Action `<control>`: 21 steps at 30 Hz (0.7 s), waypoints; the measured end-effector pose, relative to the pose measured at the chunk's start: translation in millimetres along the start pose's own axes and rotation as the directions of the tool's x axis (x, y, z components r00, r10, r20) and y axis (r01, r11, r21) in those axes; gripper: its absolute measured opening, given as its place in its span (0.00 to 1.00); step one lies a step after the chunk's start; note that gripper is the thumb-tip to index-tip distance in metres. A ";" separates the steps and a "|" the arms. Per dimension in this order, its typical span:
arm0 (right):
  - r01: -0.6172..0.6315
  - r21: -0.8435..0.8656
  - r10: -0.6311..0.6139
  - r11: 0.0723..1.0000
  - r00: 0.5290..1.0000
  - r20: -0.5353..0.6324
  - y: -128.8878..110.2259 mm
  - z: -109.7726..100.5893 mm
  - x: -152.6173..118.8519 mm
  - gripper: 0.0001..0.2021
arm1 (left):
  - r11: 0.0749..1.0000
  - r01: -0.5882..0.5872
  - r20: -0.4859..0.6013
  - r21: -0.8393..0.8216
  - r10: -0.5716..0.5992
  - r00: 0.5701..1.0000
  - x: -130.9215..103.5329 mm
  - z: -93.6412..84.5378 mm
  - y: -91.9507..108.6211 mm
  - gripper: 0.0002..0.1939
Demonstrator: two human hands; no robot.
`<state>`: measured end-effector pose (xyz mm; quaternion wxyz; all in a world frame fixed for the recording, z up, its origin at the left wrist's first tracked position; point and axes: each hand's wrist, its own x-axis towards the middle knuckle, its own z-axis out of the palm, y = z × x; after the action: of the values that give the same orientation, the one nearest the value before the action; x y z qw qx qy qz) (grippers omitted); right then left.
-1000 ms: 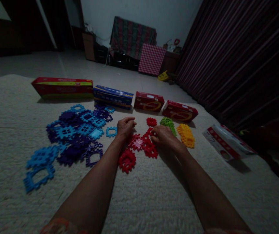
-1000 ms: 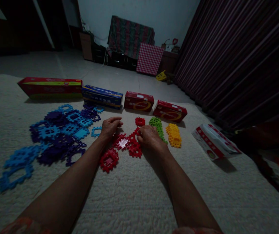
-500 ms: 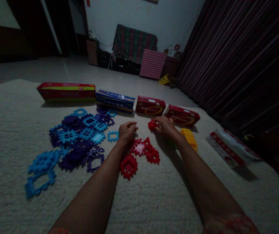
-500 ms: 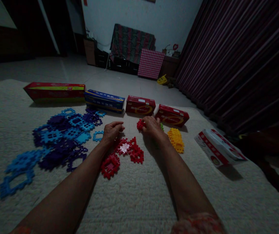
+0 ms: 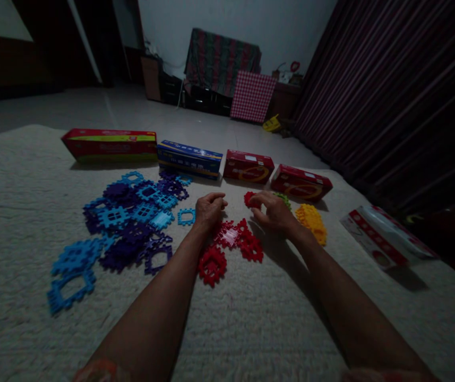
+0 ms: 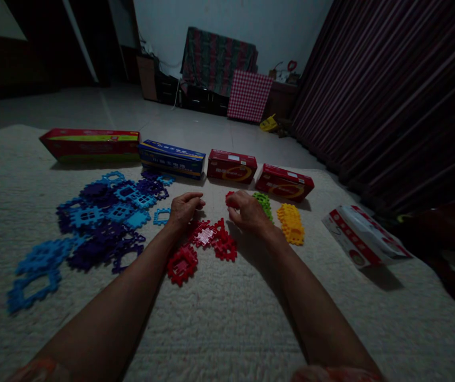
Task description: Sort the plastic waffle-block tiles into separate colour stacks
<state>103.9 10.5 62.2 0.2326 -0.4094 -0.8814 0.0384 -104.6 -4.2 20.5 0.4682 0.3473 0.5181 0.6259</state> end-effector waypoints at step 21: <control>0.165 0.111 -0.176 0.980 0.980 0.098 -66.2 24.7 -23.5 0.11 | 0.976 0.055 -0.092 -0.212 -0.076 0.993 1.1 -2.7 5.9 0.17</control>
<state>59.5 -47.7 48.4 0.2082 -0.3173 -0.9213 0.0852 -108.7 -4.2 25.6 0.4961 0.2474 0.4833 0.6776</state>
